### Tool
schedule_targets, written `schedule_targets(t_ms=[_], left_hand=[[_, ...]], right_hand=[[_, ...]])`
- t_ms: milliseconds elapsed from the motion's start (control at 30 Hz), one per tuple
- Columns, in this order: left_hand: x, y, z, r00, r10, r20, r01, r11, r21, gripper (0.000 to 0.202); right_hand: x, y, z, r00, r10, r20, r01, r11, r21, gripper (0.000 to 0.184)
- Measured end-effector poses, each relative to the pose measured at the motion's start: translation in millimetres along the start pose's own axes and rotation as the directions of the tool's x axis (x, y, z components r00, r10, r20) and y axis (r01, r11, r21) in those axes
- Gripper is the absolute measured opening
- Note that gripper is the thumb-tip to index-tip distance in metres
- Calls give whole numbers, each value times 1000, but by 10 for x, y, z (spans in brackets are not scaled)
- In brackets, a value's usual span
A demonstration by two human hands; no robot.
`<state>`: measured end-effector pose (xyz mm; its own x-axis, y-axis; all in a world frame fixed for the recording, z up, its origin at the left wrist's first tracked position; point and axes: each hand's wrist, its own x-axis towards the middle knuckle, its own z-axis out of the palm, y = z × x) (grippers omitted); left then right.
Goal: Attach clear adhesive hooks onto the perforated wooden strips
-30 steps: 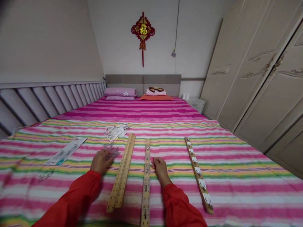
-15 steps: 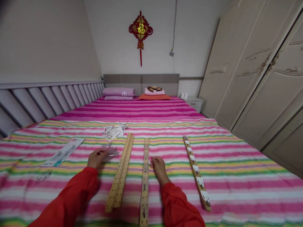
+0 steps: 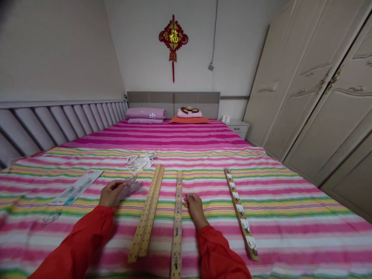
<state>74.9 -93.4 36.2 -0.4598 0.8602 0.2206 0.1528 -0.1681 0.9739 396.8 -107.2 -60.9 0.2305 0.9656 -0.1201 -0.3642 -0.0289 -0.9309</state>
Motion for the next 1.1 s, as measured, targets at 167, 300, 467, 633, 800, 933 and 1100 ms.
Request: schedule_targets(t_ms=[167, 300, 467, 633, 800, 933, 1100], left_hand=[[-1, 16, -7, 999, -24, 25, 24, 1000, -17, 37], [-15, 68, -9, 978, -210, -11, 203, 957, -208, 44], [-68, 145, -11, 957, -287, 29, 281, 904, -323, 48], [-159, 129, 14, 989, -142, 44, 148, 966, -213, 45], [-263, 107, 51, 990, 63, 126, -55, 996, -66, 36], [-308, 103, 54, 959, 177, 221, -185, 983, 18, 29], [-309, 104, 58, 972, 136, 193, -138, 990, -4, 34]], right_hand=[[-12, -37, 5, 1000, 9, -2, -9, 1000, -16, 27], [-6, -87, 19, 1000, 17, -14, -18, 999, -45, 26], [-86, -302, 293, 995, -94, -32, 90, 990, -105, 19], [-386, -555, 966, 946, -42, 320, 114, 971, -209, 26], [-618, -522, 1528, 863, 258, 434, -183, 961, -209, 39], [-653, -429, 1705, 881, 324, 344, -275, 944, -185, 31], [-662, -358, 1710, 888, 315, 334, -262, 945, -193, 22]])
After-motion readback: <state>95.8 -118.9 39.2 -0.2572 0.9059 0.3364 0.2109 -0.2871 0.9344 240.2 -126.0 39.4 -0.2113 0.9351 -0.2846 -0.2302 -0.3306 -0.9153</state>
